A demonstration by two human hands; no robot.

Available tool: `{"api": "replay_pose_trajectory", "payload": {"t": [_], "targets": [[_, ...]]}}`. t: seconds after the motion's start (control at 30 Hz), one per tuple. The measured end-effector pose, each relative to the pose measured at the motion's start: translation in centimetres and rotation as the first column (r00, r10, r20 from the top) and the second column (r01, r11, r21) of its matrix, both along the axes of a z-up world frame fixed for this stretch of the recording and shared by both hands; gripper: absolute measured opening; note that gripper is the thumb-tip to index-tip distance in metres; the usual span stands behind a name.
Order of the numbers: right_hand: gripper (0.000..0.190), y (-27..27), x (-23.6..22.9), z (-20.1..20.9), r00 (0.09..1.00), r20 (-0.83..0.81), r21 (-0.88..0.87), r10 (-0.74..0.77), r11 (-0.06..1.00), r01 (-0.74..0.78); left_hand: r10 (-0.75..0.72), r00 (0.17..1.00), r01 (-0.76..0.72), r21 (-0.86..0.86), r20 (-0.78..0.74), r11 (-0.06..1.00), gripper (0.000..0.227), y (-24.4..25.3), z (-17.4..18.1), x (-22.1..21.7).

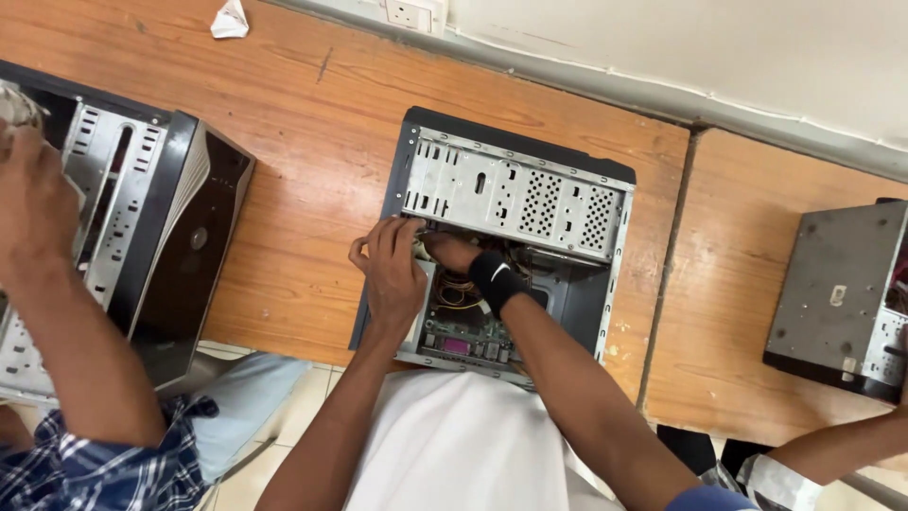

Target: The person cleans the interior of an open desktop computer case using a cloth. They wipe the metal chassis, power supply unit, and motherboard area while occasionally adjusting the case's position on the table. Another person is visible in the background working on a separate computer case.

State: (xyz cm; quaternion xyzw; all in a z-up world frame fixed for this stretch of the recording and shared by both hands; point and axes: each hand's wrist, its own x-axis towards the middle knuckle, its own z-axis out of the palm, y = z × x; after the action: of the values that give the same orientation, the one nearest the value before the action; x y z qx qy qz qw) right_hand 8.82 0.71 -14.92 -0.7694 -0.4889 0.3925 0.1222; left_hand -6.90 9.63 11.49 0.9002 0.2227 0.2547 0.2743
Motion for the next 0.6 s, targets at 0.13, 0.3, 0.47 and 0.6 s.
{"api": "replay_pose_trajectory", "payload": {"t": [0.13,0.3,0.47,0.6], "targets": [[0.038,0.9,1.9,5.2,0.993,-0.118,0.045,0.031,0.999,-0.026,0.095,0.988,-0.086,-0.080,0.119,0.993,0.044,1.1,-2.2,0.2],[0.043,-1.5,-0.3,14.1,0.895,-0.322,0.130,-0.309,0.922,0.365,0.217,0.967,-0.102,-0.571,0.136,0.815,0.032,4.4,-2.5,-1.2],[0.045,-1.5,-6.1,28.8,0.779,-0.347,0.054,-0.522,0.818,0.572,-0.014,0.998,-0.023,-0.531,-0.065,0.847,0.040,4.3,-2.2,-1.1],[0.037,-3.4,-9.6,29.9,0.910,-0.027,0.525,-0.414,0.769,0.365,0.005,0.986,-0.104,-0.589,-0.168,0.802,0.045,4.5,-2.6,-0.9]]}}
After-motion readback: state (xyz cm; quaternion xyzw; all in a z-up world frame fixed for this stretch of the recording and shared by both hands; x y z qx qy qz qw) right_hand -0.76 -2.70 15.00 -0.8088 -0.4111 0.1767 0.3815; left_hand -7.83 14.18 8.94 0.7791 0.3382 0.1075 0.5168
